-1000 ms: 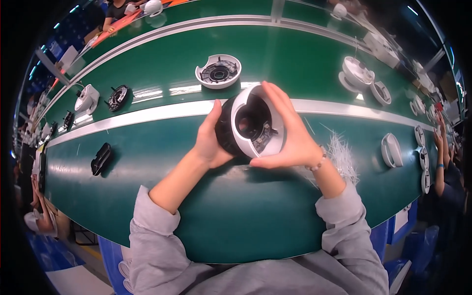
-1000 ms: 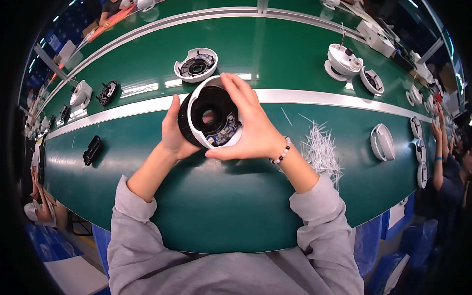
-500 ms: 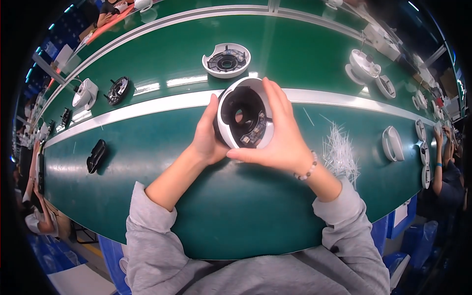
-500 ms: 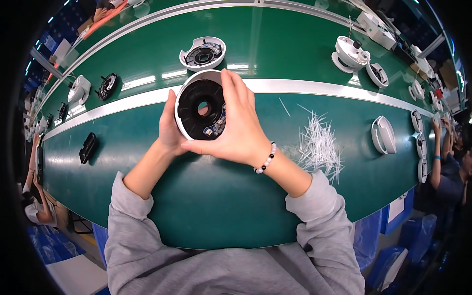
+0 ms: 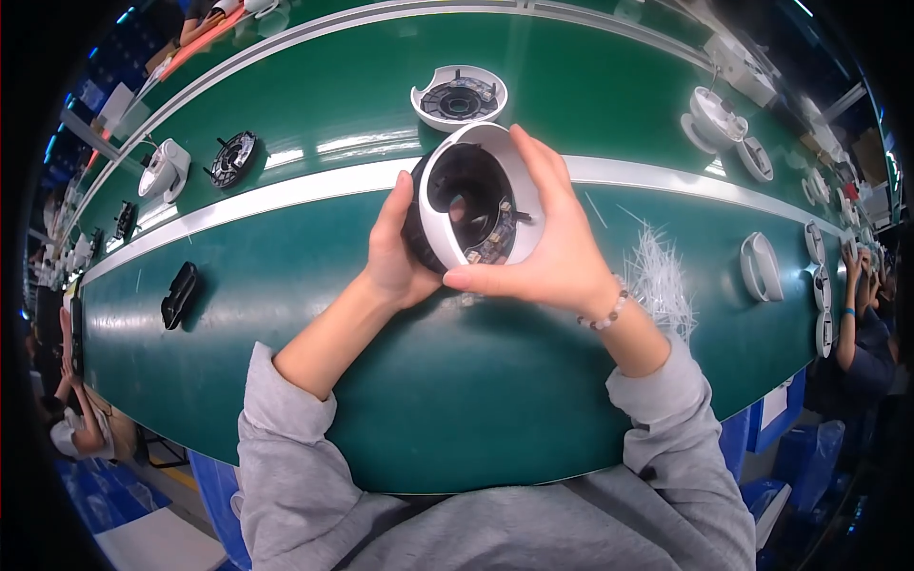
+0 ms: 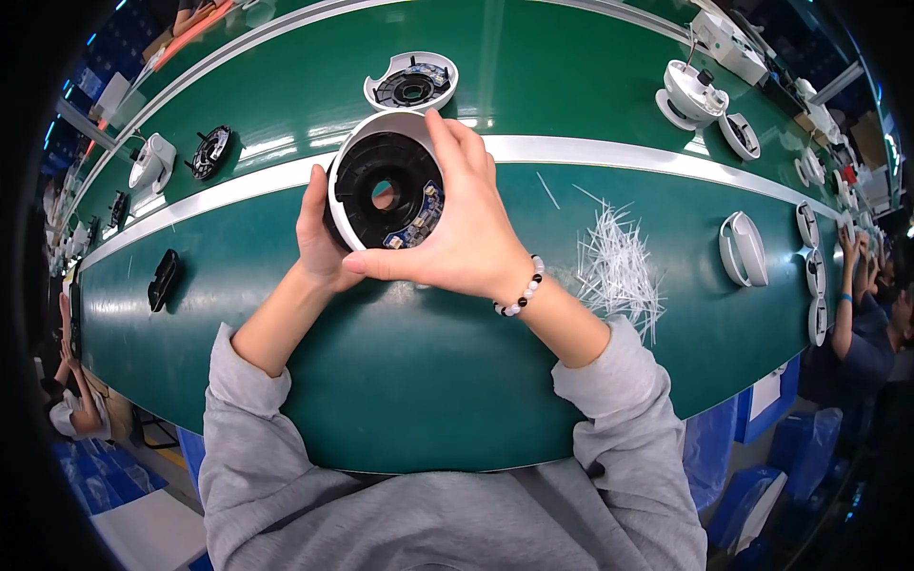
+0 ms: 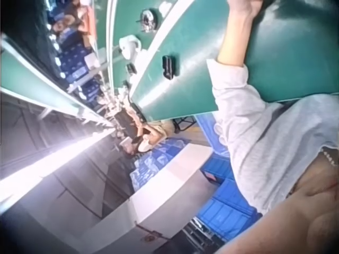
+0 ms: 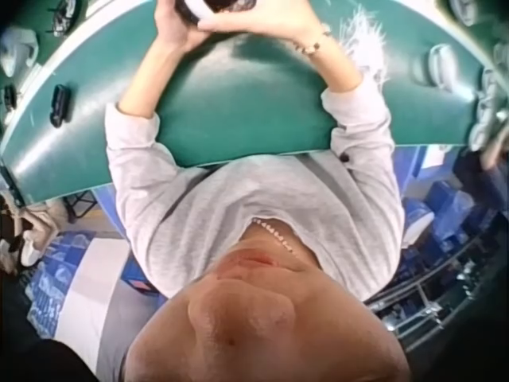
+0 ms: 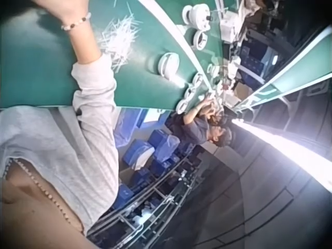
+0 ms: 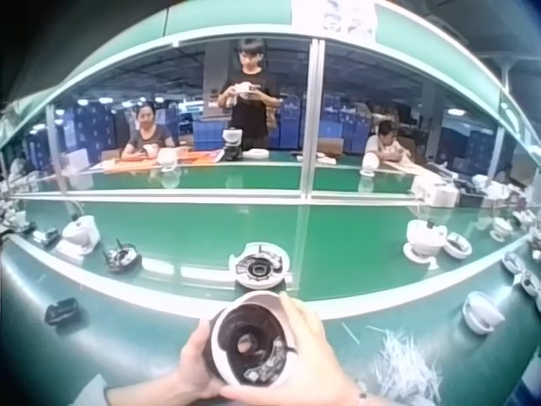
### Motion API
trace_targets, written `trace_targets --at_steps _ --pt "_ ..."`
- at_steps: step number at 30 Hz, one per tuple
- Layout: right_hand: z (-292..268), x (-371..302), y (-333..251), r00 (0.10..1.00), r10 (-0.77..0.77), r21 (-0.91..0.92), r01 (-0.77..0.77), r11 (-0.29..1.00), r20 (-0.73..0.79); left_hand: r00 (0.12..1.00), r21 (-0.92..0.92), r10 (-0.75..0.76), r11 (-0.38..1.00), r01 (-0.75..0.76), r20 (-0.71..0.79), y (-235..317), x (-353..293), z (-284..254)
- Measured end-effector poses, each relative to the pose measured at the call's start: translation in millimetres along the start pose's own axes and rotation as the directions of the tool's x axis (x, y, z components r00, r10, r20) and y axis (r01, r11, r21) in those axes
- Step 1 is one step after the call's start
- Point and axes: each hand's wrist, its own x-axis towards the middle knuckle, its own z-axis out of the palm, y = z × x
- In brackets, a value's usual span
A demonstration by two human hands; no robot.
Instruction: Assemble circular plastic housings onto mechanical components on a factory production line.
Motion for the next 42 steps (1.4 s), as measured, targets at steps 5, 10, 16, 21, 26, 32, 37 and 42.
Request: trace_targets --at_steps 5,10,16,21,26,32,37,42 --pt "11 -1 -14 0.997 -0.062 -0.112 0.067 0.991 0.044 0.997 -0.029 -0.023 0.999 0.025 0.076 7 -6 -11" --pt "17 -1 -25 0.994 -0.101 -0.203 0.107 0.973 0.043 0.979 -0.157 -0.052 0.984 0.084 0.198 13 -10 -15" --pt "25 2 -30 0.995 -0.089 -0.2 0.097 0.975 0.048 0.992 -0.08 -0.054 0.995 0.064 0.112 20 -16 -16" --pt "25 10 -22 0.997 0.082 0.342 -0.08 0.936 0.008 0.996 0.017 0.072 0.997 -0.073 0.05 33 -22 -11" --pt "13 17 -37 0.952 0.229 0.871 -0.281 0.403 0.201 0.946 -0.033 0.315 0.949 -0.313 0.077 44 -24 -7" --pt "47 9 -47 0.849 0.438 0.88 -0.42 0.222 0.295 0.888 0.227 0.456 0.86 -0.457 0.062 46 -32 -20" --pt "52 14 -43 0.955 0.268 0.759 -0.265 0.595 0.123 0.963 0.207 0.026 0.975 -0.084 0.268 56 -44 -20" --pt "67 14 -47 0.994 -0.093 0.026 0.095 0.995 -0.054 0.983 -0.042 -0.042 0.998 0.05 0.177 58 -50 -34"
